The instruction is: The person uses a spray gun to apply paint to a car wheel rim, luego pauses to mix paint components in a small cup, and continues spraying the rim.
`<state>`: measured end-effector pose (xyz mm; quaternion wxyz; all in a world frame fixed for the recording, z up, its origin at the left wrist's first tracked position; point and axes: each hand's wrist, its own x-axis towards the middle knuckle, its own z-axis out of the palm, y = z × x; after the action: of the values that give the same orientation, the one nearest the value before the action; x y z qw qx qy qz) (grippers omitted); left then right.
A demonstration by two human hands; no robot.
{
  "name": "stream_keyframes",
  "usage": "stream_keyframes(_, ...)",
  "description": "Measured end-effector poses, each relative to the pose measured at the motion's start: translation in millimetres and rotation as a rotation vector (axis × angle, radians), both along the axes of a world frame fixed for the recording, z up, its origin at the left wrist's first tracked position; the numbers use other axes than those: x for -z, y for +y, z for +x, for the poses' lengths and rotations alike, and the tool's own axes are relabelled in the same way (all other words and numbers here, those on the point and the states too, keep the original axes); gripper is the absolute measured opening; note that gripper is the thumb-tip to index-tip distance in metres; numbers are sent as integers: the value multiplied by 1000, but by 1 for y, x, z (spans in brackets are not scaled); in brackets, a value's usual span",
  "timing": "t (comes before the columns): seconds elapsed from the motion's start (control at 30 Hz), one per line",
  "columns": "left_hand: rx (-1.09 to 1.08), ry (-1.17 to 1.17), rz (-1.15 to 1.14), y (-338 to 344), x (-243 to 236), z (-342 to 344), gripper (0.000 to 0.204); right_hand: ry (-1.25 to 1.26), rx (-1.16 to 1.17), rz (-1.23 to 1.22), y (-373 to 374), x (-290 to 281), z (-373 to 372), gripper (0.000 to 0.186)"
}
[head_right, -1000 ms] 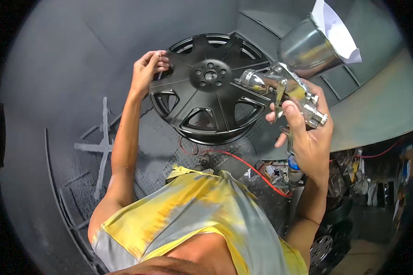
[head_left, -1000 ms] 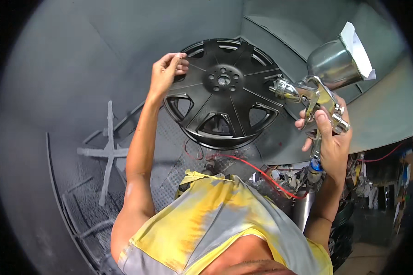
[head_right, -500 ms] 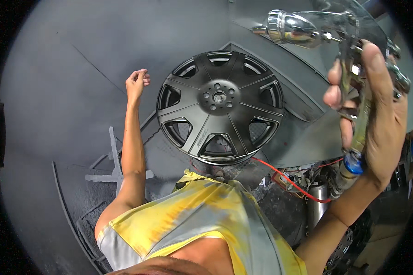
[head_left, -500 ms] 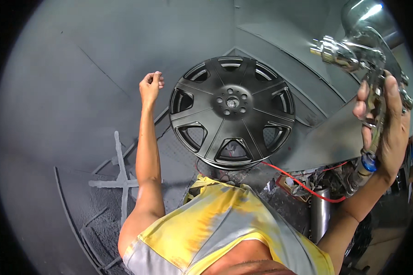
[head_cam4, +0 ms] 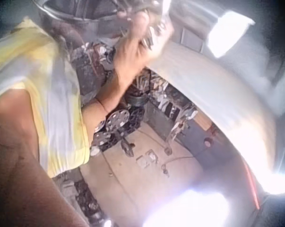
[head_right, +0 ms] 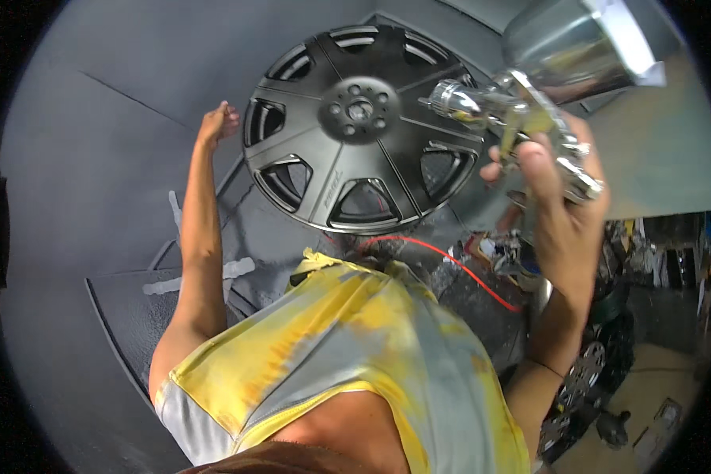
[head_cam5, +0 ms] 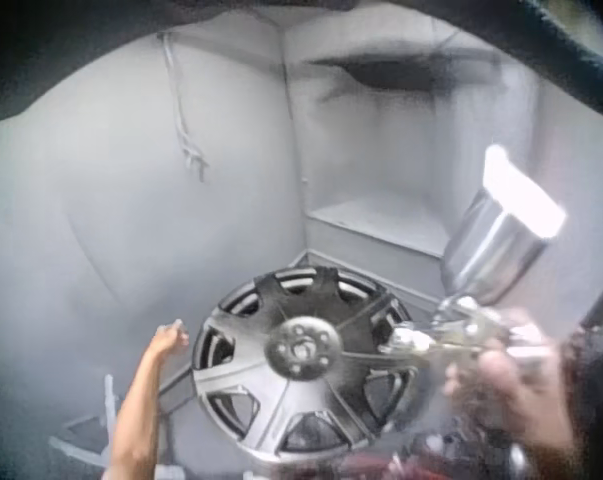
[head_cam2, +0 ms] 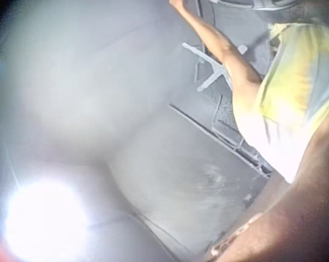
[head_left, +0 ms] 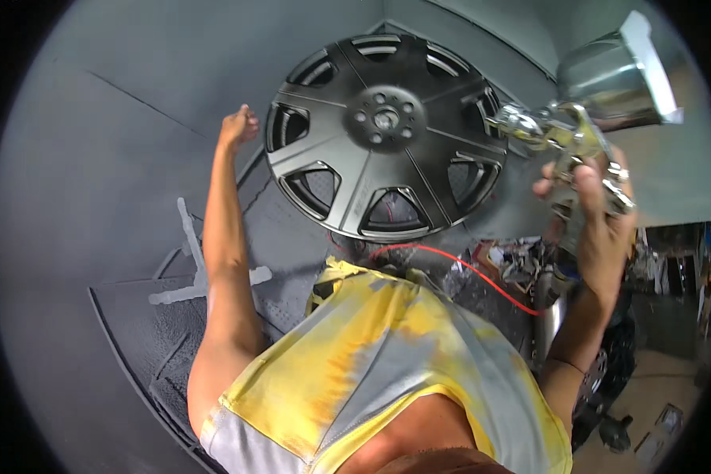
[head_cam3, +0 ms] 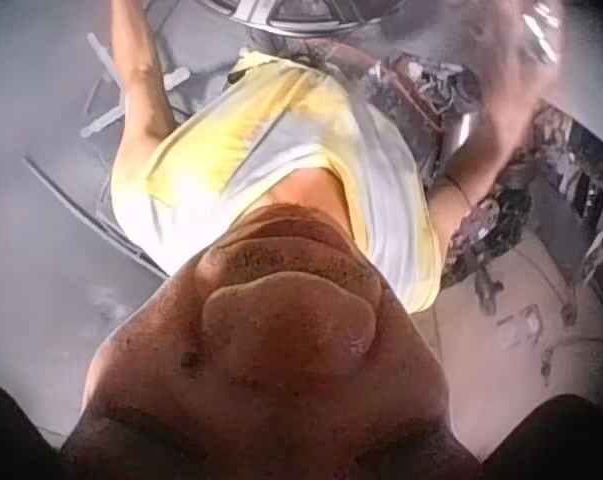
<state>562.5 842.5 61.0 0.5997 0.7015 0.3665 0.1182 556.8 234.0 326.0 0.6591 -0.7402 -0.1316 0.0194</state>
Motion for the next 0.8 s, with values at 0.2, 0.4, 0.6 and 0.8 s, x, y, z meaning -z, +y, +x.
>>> stream_keyframes(0.2, 139, 112, 69, -17, -16, 81, 49, -17, 13, -45, -13, 99, 12, 33)
stream_keyframes(0.4, 368, 241, 336, 8, -14, 143, 53, 75, 119, -176, -21, 146, 20, 34)
stream_keyframes(0.6, 287, 192, 125, 19, 8, 149, 59, 41, 213, -285, -34, 151, 5, 32)
stream_keyframes(0.8, 203, 182, 83, 65, 147, 27, 61, 104, 169, -217, -21, 95, -18, 28)
